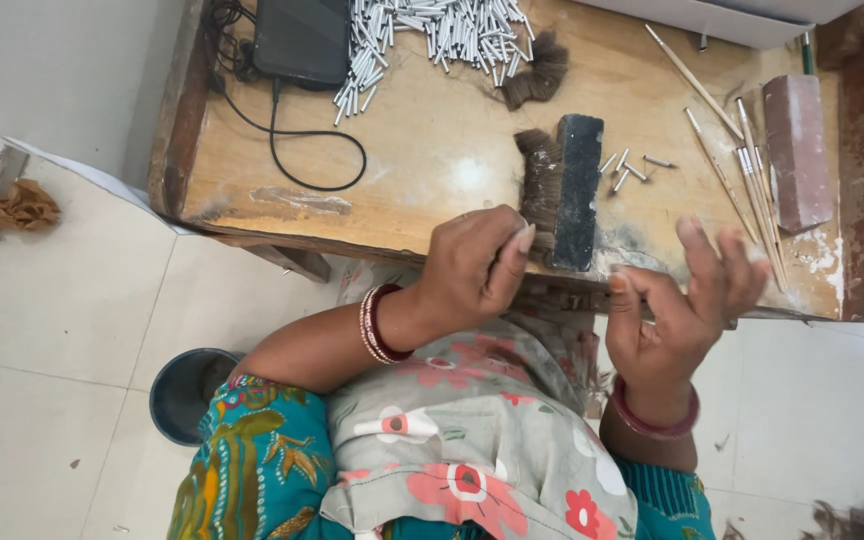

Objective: Assembling small brushes by inserting bristles into silver ferrules and attaching them to wooden handles.

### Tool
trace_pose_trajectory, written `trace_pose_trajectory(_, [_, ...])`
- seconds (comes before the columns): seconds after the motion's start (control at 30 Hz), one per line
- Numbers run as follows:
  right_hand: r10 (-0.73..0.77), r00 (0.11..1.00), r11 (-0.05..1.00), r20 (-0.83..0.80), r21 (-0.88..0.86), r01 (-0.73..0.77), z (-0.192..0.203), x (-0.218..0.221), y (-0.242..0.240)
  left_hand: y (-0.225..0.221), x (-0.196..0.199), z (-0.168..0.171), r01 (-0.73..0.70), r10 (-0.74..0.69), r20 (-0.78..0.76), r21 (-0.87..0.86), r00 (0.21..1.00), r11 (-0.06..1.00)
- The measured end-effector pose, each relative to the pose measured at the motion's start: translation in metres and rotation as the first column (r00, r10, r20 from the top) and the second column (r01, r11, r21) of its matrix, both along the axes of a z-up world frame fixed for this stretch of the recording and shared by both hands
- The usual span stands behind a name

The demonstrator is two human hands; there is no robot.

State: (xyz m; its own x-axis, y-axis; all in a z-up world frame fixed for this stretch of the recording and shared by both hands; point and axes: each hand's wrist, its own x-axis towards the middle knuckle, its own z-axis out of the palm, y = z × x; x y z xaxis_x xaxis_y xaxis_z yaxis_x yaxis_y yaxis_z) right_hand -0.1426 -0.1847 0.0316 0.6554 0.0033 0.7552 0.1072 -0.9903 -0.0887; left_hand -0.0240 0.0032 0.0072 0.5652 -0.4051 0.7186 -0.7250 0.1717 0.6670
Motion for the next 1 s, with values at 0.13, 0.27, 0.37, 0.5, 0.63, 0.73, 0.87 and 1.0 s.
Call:
trace_pose_trajectory(0.13, [0.251, 0.897, 0.937, -0.365, 0.323, -0.131, 0.011, 0.008, 0.007, -0.001, -0.007, 0.007, 0.039, -0.038, -0.059, 0.008, 0.998, 0.999])
trace_pose_trajectory(0.27, [0.539, 0.832, 0.331, 0.135, 0.874, -0.356, -0.042, 0.021, 0.005, -0.007, -0.014, 0.008, 0.1, -0.099, -0.053, 0.019, 0.994, 0.995])
trace_pose_trajectory(0.37, [0.557, 0.796, 0.448, 0.236, 0.721, -0.528, -0.06, 0.032, 0.005, -0.008, -0.015, 0.005, 0.089, -0.089, -0.063, -0.01, 0.994, 0.996])
trace_pose_trajectory(0.5, [0.377, 0.878, 0.728, 0.294, 0.492, -0.477, -0.066, 0.04, 0.024, -0.008, -0.016, -0.007, 0.079, -0.077, -0.146, 0.012, 0.986, 0.997])
trace_pose_trajectory(0.63, [0.279, 0.902, 0.832, 0.329, 0.387, -0.398, -0.08, 0.048, 0.023, 0.0, 0.011, -0.005, -0.061, 0.022, 0.116, 0.34, 0.993, 0.939])
trace_pose_trajectory(0.73, [0.258, 0.868, 0.748, 0.425, 0.481, -0.458, -0.078, 0.049, 0.016, 0.018, 0.095, -0.009, -0.595, 0.398, 0.442, 0.587, 0.804, 0.55])
trace_pose_trajectory(0.87, [0.17, 0.872, 0.767, 0.46, 0.494, -0.41, -0.063, 0.044, 0.009, 0.055, 0.157, -0.006, -0.707, 0.443, 0.556, 0.616, 0.703, 0.347])
trace_pose_trajectory(1.0, [0.157, 0.891, 0.835, 0.425, 0.425, -0.35, -0.049, 0.04, 0.01, 0.057, 0.174, -0.022, -0.848, 0.482, 0.699, 0.405, 0.528, 0.342])
